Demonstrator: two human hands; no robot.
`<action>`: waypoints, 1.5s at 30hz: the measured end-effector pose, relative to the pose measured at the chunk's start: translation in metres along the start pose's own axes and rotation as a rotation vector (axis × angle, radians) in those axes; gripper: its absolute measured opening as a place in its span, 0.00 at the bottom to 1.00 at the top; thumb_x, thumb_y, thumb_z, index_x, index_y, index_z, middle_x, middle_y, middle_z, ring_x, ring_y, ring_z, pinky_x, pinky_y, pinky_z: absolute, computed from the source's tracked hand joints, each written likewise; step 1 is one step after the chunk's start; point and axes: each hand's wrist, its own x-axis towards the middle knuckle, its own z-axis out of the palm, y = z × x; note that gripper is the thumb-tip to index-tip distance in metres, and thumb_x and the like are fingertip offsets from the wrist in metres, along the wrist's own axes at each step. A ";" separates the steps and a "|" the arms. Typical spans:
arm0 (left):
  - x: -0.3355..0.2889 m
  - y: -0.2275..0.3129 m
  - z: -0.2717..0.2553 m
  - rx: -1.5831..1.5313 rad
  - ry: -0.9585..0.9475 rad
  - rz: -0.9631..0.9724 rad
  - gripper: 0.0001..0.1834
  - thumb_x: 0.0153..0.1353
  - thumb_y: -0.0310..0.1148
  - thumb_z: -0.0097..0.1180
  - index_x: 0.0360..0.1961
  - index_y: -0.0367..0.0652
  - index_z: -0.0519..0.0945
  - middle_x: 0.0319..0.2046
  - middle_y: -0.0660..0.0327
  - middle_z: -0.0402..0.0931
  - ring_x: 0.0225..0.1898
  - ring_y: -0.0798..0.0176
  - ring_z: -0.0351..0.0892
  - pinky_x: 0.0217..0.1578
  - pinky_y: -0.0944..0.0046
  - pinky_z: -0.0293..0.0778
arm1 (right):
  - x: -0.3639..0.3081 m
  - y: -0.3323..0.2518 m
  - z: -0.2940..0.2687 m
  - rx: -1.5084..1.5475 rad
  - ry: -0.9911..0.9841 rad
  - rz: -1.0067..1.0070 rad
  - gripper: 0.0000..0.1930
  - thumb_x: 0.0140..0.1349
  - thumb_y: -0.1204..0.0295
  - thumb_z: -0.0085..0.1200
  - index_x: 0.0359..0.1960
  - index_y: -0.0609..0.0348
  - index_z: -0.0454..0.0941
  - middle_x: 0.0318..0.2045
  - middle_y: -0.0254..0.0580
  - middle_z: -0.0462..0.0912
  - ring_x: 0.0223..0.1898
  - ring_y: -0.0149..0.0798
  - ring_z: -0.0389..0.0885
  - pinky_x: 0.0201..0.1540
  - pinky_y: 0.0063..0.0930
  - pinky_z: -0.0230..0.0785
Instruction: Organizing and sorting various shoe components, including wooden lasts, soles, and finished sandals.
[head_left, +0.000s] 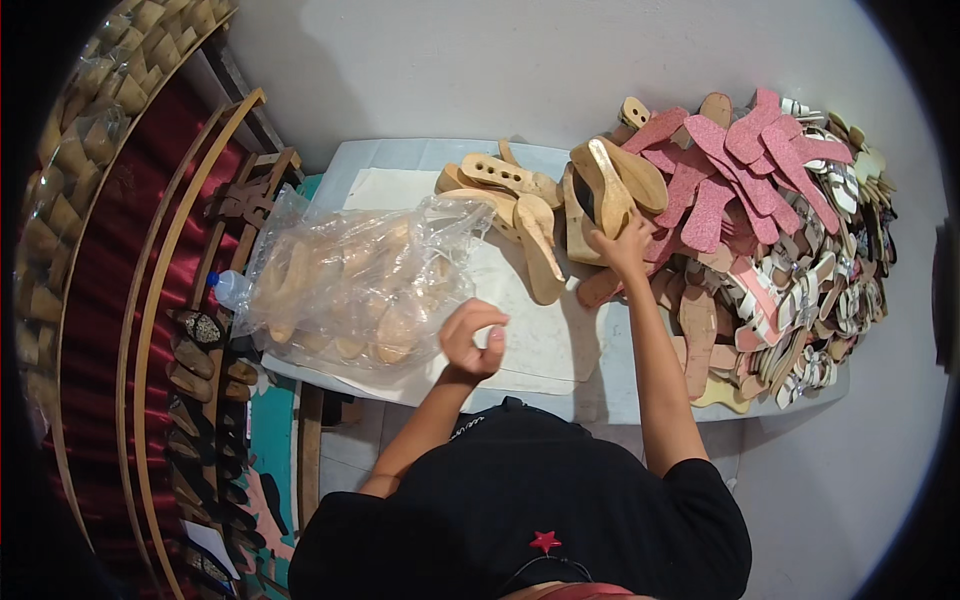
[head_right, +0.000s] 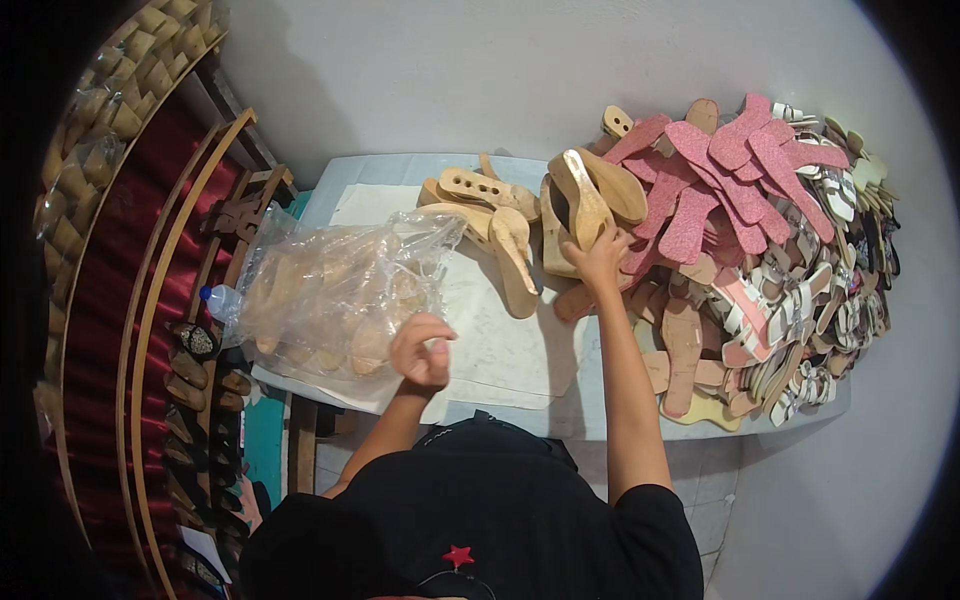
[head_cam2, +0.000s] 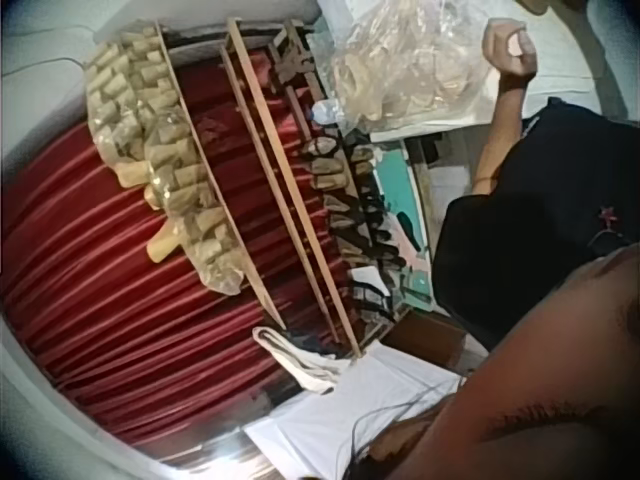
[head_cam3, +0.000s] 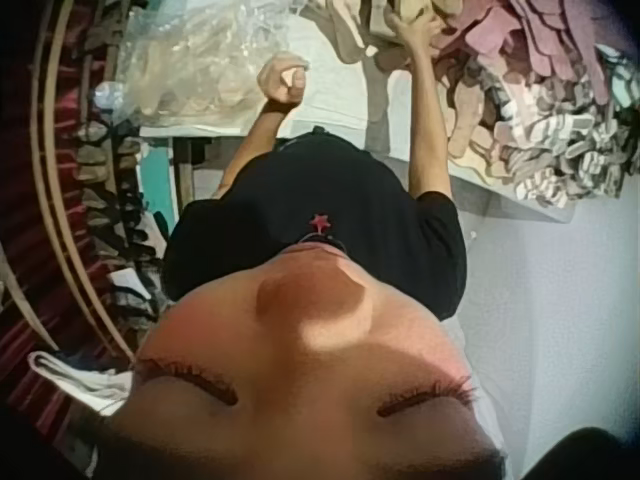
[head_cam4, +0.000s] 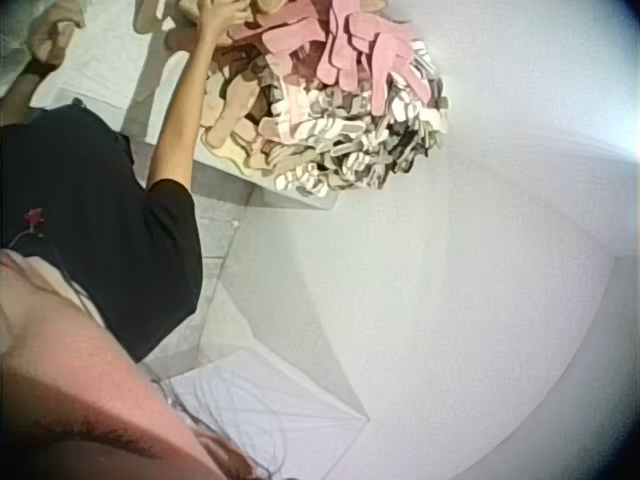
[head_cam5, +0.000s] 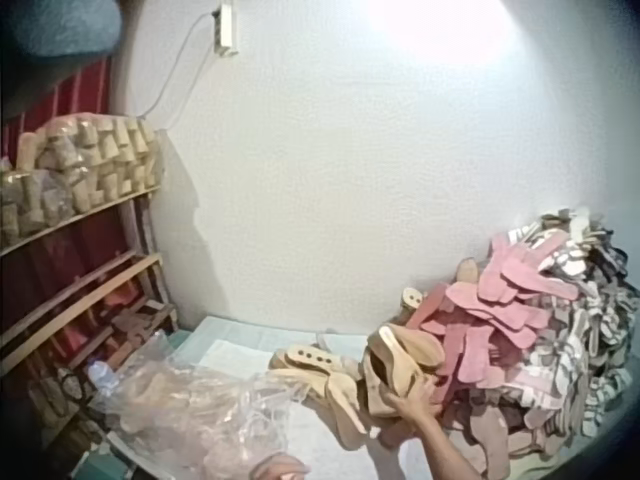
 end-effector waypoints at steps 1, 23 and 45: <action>-0.005 -0.001 0.015 -0.033 -0.051 -0.112 0.02 0.49 0.23 0.49 0.25 0.37 0.74 0.21 0.55 0.71 0.25 0.61 0.73 0.27 0.66 0.69 | 0.000 -0.002 0.000 -0.001 -0.006 -0.005 0.40 0.40 0.62 0.62 0.55 0.62 0.55 0.51 0.60 0.56 0.53 0.58 0.56 0.55 0.47 0.51; -0.060 -0.123 0.132 0.341 -0.215 -0.766 0.35 0.35 0.27 0.65 0.49 0.57 0.66 0.58 0.38 0.45 0.54 0.37 0.59 0.51 0.53 0.62 | -0.012 0.054 -0.030 1.217 -0.268 0.554 0.19 0.62 0.61 0.39 0.47 0.62 0.69 0.35 0.42 0.77 0.29 0.36 0.78 0.27 0.26 0.75; -0.047 -0.097 0.076 -0.392 0.220 -0.838 0.33 0.48 0.24 0.53 0.58 0.40 0.58 0.52 0.56 0.62 0.49 0.62 0.67 0.49 0.65 0.66 | -0.023 0.059 -0.051 1.020 -0.417 0.018 0.33 0.41 0.82 0.62 0.53 0.69 0.65 0.49 0.44 0.72 0.43 0.33 0.74 0.48 0.23 0.65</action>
